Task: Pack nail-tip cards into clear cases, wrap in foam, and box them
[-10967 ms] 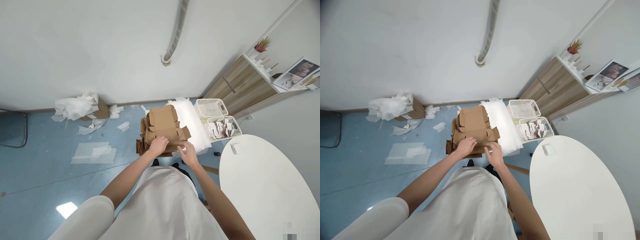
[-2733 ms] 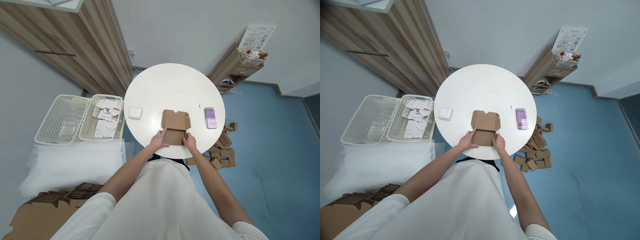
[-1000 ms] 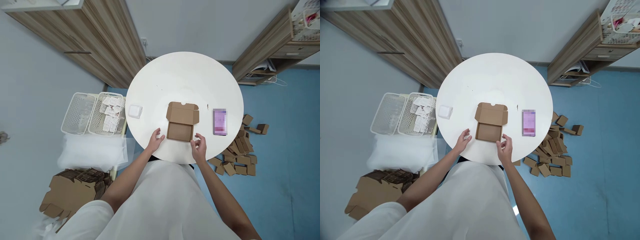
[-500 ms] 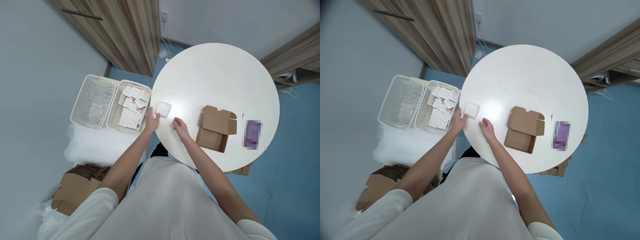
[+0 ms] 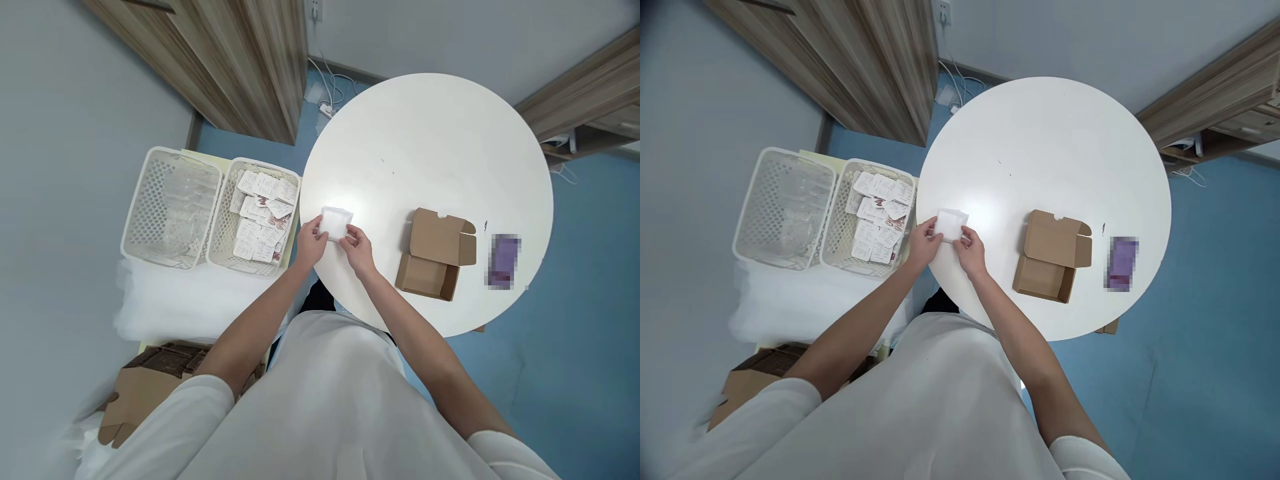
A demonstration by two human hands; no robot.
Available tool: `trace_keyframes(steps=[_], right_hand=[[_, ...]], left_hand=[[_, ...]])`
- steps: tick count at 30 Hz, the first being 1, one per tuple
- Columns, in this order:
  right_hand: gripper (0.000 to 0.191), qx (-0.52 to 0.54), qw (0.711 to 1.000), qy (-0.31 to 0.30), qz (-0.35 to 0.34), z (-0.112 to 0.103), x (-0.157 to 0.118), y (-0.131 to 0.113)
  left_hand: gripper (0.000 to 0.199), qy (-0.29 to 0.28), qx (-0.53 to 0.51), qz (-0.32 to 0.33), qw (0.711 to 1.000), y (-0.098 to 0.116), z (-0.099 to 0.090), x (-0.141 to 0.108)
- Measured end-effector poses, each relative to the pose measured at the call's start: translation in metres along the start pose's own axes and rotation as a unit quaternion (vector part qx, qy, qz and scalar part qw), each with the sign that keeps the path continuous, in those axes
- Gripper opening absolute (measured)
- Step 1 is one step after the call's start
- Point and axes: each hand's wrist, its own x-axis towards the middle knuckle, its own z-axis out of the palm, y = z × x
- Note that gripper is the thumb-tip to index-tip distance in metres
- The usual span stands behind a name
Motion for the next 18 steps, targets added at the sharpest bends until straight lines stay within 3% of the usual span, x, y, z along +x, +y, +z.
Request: trace_keyframes(steps=[5, 11, 15, 18], right_hand=[[0.041, -0.012, 0.997, 0.052, -0.051, -0.047, -0.031, -0.002], [0.037, -0.016, 0.988, 0.128, -0.08, -0.14, -0.076, 0.012], [0.034, -0.041, 0.988, 0.132, -0.068, -0.198, -0.09, 0.028], [0.031, -0.102, 0.987, 0.109, -0.055, -0.228, -0.091, 0.042]], left_hand=[[0.048, -0.007, -0.047, 0.052, 0.998, 0.035, 0.026, -0.038], [0.045, -0.071, -0.062, 0.092, 0.991, 0.082, 0.092, -0.091], [0.046, -0.103, -0.016, 0.084, 0.991, 0.091, 0.138, -0.117], [0.045, -0.131, 0.046, 0.073, 0.988, 0.09, 0.16, -0.127]])
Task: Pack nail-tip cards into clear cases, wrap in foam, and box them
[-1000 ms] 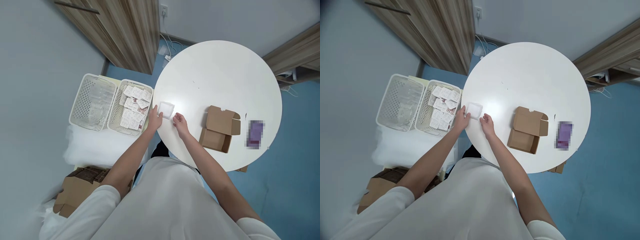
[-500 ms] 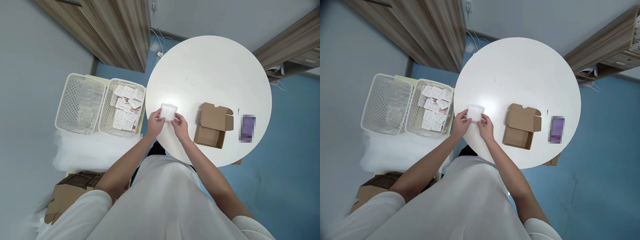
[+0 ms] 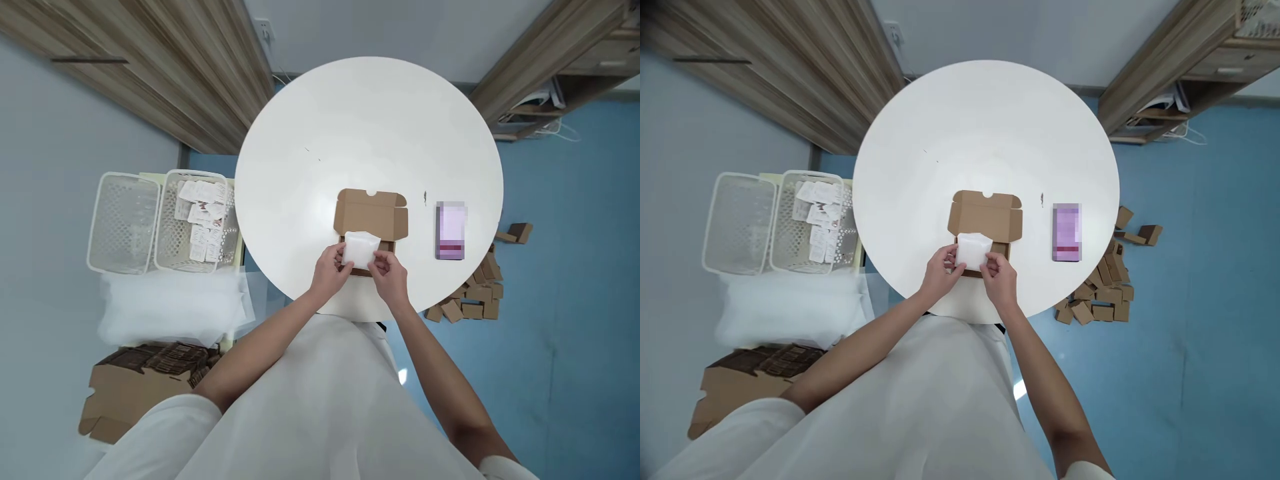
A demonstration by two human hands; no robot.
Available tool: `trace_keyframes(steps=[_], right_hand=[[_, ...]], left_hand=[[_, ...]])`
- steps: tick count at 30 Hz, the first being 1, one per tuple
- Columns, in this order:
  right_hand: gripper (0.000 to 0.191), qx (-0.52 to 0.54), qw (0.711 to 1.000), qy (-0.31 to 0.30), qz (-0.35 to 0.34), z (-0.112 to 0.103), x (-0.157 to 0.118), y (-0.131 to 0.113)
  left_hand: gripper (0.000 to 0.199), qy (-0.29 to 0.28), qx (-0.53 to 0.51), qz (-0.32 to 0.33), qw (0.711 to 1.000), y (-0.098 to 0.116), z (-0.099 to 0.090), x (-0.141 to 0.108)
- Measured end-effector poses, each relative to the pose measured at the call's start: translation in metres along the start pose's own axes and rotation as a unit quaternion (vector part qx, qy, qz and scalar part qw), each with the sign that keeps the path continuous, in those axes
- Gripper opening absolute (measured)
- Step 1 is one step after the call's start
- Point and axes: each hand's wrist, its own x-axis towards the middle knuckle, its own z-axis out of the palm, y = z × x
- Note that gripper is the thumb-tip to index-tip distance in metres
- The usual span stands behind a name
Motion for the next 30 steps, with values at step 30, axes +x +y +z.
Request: trace_keyframes(steps=[30], right_hand=[[0.028, -0.282, 0.93, -0.184, -0.149, -0.03, 0.036, 0.01]], left_hand=[[0.034, -0.111, 0.387, 0.004, 0.916, 0.017, 0.031, 0.015]])
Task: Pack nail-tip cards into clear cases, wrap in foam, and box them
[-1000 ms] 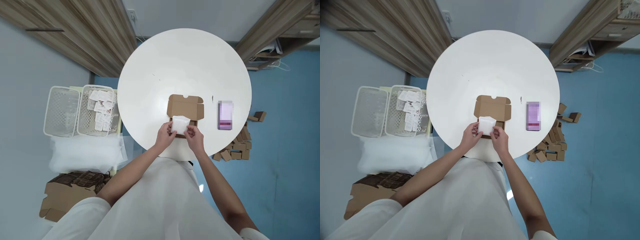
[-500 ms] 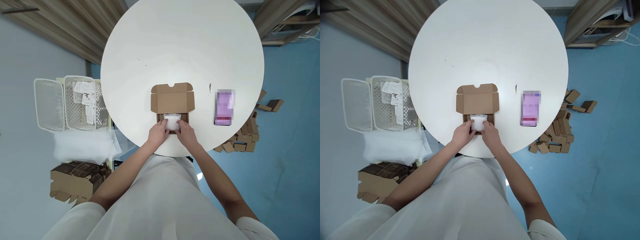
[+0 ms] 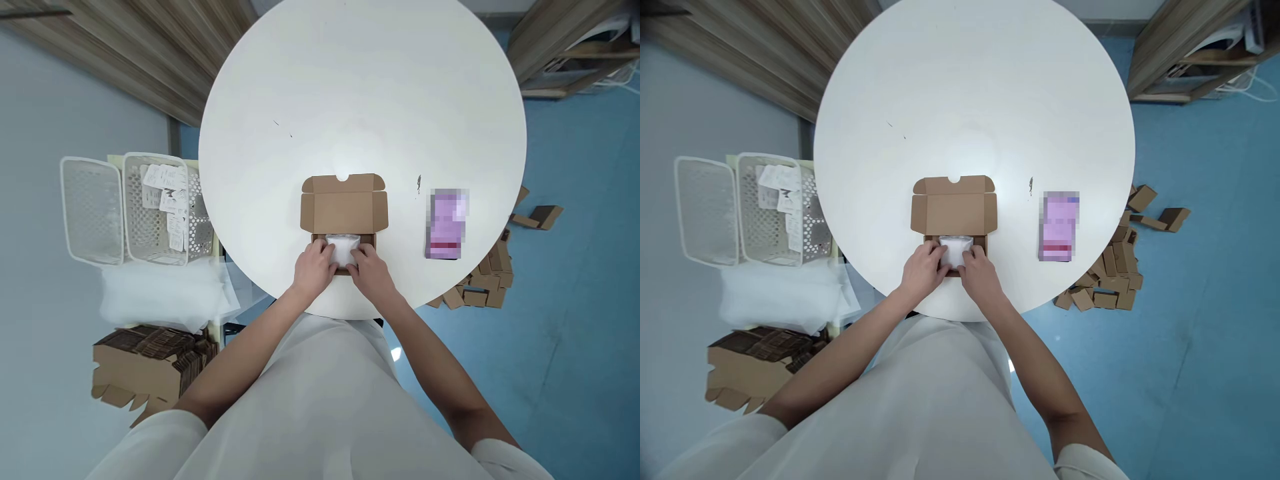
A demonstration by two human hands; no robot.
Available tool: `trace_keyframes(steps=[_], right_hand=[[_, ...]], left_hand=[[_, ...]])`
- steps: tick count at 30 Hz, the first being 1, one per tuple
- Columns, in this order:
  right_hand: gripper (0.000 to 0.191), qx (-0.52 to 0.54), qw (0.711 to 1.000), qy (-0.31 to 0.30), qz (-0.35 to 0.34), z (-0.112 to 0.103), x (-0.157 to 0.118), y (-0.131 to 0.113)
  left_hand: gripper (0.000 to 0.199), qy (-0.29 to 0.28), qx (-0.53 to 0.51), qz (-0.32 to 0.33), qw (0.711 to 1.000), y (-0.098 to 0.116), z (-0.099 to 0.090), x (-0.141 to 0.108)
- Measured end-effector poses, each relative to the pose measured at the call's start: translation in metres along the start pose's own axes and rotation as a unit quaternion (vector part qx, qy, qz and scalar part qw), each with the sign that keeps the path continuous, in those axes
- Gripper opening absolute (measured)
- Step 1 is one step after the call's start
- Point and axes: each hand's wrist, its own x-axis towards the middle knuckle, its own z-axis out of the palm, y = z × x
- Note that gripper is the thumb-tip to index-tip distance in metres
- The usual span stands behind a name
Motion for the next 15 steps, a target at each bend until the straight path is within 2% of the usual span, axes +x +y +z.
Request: trace_keyframes(steps=[4, 6, 8, 11, 13, 15], right_hand=[[0.029, 0.061, 0.995, 0.08, -0.024, -0.025, -0.001, 0.005], [0.032, 0.093, 0.986, 0.137, 0.0, -0.039, 0.005, 0.014], [0.038, 0.126, 0.975, 0.173, 0.054, -0.049, 0.016, 0.027], [0.046, 0.214, 0.962, 0.12, 0.123, -0.055, 0.035, 0.042], [0.045, 0.306, 0.938, 0.093, 0.134, -0.053, 0.044, 0.046], [0.044, 0.384, 0.909, 0.065, 0.152, -0.048, 0.049, 0.045]], left_hand=[[0.045, 0.098, -0.088, -0.017, 0.991, -0.009, -0.013, 0.0], [0.05, 0.13, -0.155, -0.05, 0.978, -0.018, -0.02, 0.005], [0.05, 0.139, -0.233, -0.091, 0.958, -0.03, -0.026, 0.013], [0.049, 0.181, -0.309, -0.169, 0.918, -0.044, -0.036, 0.03], [0.05, 0.198, -0.343, -0.195, 0.897, -0.049, -0.041, 0.039], [0.049, 0.149, -0.395, -0.185, 0.887, -0.05, -0.045, 0.046]])
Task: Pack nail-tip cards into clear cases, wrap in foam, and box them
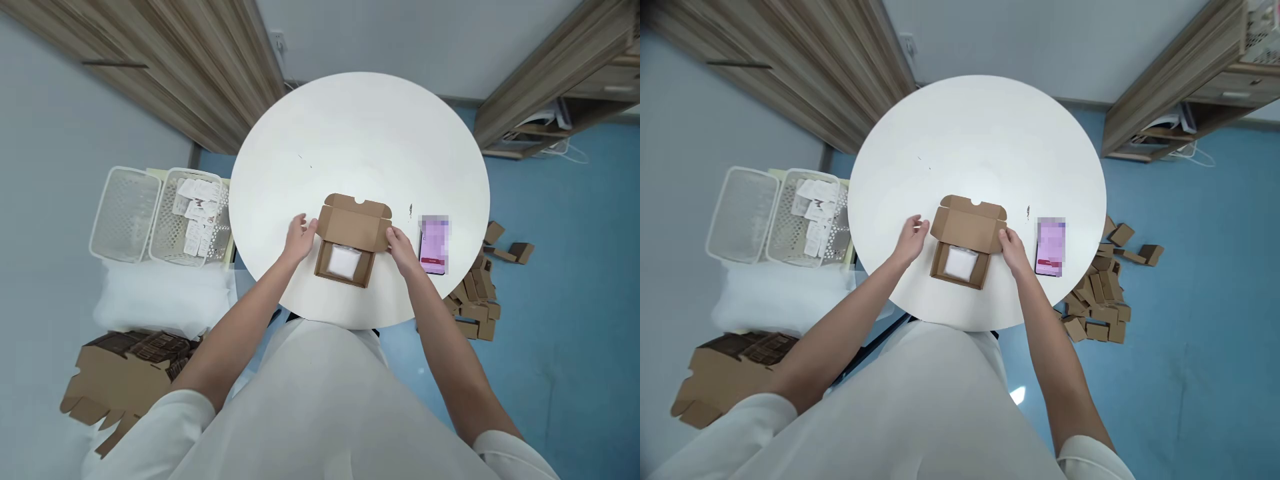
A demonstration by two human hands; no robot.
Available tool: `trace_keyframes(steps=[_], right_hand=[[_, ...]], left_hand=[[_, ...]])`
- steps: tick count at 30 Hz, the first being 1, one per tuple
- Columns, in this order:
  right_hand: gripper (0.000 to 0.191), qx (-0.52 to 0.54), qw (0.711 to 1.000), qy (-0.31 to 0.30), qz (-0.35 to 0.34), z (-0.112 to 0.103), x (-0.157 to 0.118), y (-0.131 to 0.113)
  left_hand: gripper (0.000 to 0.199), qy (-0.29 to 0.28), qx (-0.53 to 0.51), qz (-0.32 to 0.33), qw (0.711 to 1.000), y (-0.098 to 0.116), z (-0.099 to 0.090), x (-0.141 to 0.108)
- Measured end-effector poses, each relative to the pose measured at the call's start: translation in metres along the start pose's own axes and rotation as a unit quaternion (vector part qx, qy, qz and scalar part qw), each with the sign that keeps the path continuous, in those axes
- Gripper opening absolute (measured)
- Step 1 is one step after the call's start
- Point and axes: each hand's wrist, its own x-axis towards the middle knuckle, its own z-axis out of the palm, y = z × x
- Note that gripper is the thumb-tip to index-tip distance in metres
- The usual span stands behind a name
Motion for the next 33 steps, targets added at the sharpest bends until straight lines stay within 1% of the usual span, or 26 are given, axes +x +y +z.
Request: trace_keyframes(steps=[2, 4, 6, 8, 12, 14, 16, 19, 22, 25, 27, 30, 33], right_hand=[[0.044, 0.043, 0.998, -0.015, 0.045, 0.009, -0.001, 0.002], [0.044, 0.058, 0.996, -0.013, 0.07, 0.018, -0.007, 0.002], [0.044, 0.063, 0.996, -0.006, 0.069, 0.027, -0.015, 0.0], [0.047, 0.07, 0.996, -0.001, 0.055, 0.034, -0.025, -0.004], [0.052, 0.095, 0.995, -0.017, 0.004, 0.045, -0.048, -0.01], [0.055, 0.096, 0.995, -0.016, -0.012, 0.05, -0.058, -0.007], [0.058, 0.089, 0.996, 0.011, -0.009, 0.056, -0.066, 0.001], [0.06, 0.087, 0.994, 0.07, 0.012, 0.067, -0.077, 0.017], [0.053, 0.104, 0.99, 0.096, 0.02, 0.074, -0.087, 0.029], [0.039, 0.126, 0.989, 0.081, 0.011, 0.074, -0.098, 0.035], [0.035, 0.135, 0.989, 0.052, 0.001, 0.072, -0.105, 0.038], [0.037, 0.135, 0.991, 0.013, -0.006, 0.068, -0.114, 0.039], [0.043, 0.123, 0.992, 0.004, 0.002, 0.067, -0.122, 0.034]], left_hand=[[0.049, -0.099, -0.047, -0.02, 0.994, 0.002, 0.001, 0.003], [0.052, -0.16, -0.088, -0.026, 0.983, 0.002, 0.001, 0.002], [0.056, -0.191, -0.111, -0.014, 0.975, 0.002, -0.002, -0.003], [0.059, -0.214, -0.122, 0.011, 0.969, 0.001, -0.006, -0.008], [0.061, -0.249, -0.164, 0.075, 0.952, -0.004, -0.021, -0.018], [0.064, -0.259, -0.183, 0.08, 0.945, -0.011, -0.028, -0.021], [0.069, -0.271, -0.184, 0.067, 0.942, -0.022, -0.033, -0.024], [0.076, -0.29, -0.173, 0.053, 0.94, -0.039, -0.038, -0.029], [0.078, -0.307, -0.168, 0.046, 0.936, -0.05, -0.043, -0.034], [0.078, -0.319, -0.153, 0.038, 0.934, -0.053, -0.049, -0.038], [0.079, -0.325, -0.14, 0.035, 0.935, -0.054, -0.053, -0.04], [0.08, -0.335, -0.124, 0.037, 0.933, -0.055, -0.058, -0.042], [0.077, -0.345, -0.111, 0.03, 0.931, -0.058, -0.063, -0.046]])
